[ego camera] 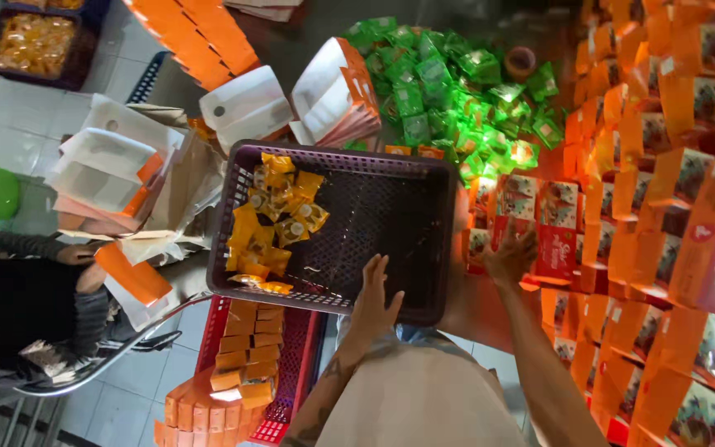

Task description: The person repeatedly picks up small yellow snack packets from a purple basket and places them into white styrofoam containers. They then close the containers and place them into a red basket. The process is repeated multiple times.

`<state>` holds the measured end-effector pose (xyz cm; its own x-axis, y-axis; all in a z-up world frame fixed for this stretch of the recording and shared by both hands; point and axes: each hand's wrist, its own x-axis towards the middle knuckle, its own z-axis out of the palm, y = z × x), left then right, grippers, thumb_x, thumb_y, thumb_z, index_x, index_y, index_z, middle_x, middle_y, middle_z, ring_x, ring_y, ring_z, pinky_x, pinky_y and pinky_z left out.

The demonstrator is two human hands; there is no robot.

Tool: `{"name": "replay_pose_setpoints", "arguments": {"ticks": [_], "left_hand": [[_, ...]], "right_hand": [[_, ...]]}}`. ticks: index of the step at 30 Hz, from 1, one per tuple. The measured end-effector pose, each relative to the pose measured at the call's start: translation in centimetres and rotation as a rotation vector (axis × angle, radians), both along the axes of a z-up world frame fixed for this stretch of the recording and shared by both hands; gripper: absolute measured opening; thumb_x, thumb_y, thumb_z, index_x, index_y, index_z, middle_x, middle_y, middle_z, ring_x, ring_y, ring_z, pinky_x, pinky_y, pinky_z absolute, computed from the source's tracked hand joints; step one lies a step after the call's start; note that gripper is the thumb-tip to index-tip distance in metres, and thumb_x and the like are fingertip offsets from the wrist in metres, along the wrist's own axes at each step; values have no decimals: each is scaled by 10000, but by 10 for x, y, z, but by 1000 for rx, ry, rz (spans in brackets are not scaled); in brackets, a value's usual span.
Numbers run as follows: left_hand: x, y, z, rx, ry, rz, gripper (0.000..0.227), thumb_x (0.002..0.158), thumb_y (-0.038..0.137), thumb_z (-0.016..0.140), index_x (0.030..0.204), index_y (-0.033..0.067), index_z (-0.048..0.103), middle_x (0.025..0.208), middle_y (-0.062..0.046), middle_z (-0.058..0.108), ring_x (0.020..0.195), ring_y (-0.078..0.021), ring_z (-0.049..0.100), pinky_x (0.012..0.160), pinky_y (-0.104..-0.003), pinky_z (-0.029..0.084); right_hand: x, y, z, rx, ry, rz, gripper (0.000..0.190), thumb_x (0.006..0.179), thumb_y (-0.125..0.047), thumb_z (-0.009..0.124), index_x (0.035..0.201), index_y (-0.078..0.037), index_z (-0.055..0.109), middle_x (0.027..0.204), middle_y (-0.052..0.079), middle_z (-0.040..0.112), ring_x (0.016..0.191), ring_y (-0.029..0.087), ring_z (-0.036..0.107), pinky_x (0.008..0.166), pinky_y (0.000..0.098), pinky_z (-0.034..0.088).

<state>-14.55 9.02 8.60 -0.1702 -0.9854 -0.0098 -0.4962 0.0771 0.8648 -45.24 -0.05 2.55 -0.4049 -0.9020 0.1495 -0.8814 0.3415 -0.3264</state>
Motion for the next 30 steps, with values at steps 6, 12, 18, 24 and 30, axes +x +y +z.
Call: {"name": "replay_pose_setpoints", "arguments": {"ticks": [6, 12, 18, 24, 30], "left_hand": [[19, -44, 30, -33, -8, 1, 750, 959, 190, 685, 1617, 113, 332, 1561, -237, 311, 1213, -475, 640, 895, -602, 607], [55, -117, -2, 53, 130, 87, 663, 983, 401, 684, 1543, 141, 443, 1518, -180, 393, 1256, -424, 631, 938, -570, 583], [68, -266, 3, -55, 29, 89, 398, 965, 379, 658, 1236, 90, 625, 1237, -142, 603, 1199, -329, 585, 1000, -459, 466], [57, -390, 39, 355, 19, 42, 580, 909, 641, 555, 1424, 376, 565, 1756, -146, -11, 1619, -397, -71, 1205, -682, 175], [42, -422, 38, 160, 16, 207, 472, 988, 498, 557, 1322, 172, 632, 1261, -84, 725, 1077, -304, 731, 865, -501, 605]], "right_hand": [[7, -2, -8, 92, -112, 4, 890, 914, -539, 655, 1694, -357, 269, 1666, 300, 174, 1388, 698, 317, 992, 809, 381], [39, 36, 12, -304, -212, 24, 711, 1022, -473, 625, 1506, 28, 487, 1447, 486, 356, 1313, 705, 414, 1037, 755, 364], [96, 119, 7, -128, -308, -263, 718, 951, -360, 650, 1561, -91, 385, 1565, 281, 354, 1426, 517, 362, 1035, 767, 368], [129, 186, 12, -185, -139, -202, 799, 897, -191, 718, 1587, -50, 340, 1561, 259, 340, 1442, 444, 357, 1066, 644, 471], [145, 230, -5, -214, 53, -470, 656, 1000, -353, 694, 1478, 82, 583, 1371, 296, 504, 971, 422, 635, 795, 569, 548]]}}
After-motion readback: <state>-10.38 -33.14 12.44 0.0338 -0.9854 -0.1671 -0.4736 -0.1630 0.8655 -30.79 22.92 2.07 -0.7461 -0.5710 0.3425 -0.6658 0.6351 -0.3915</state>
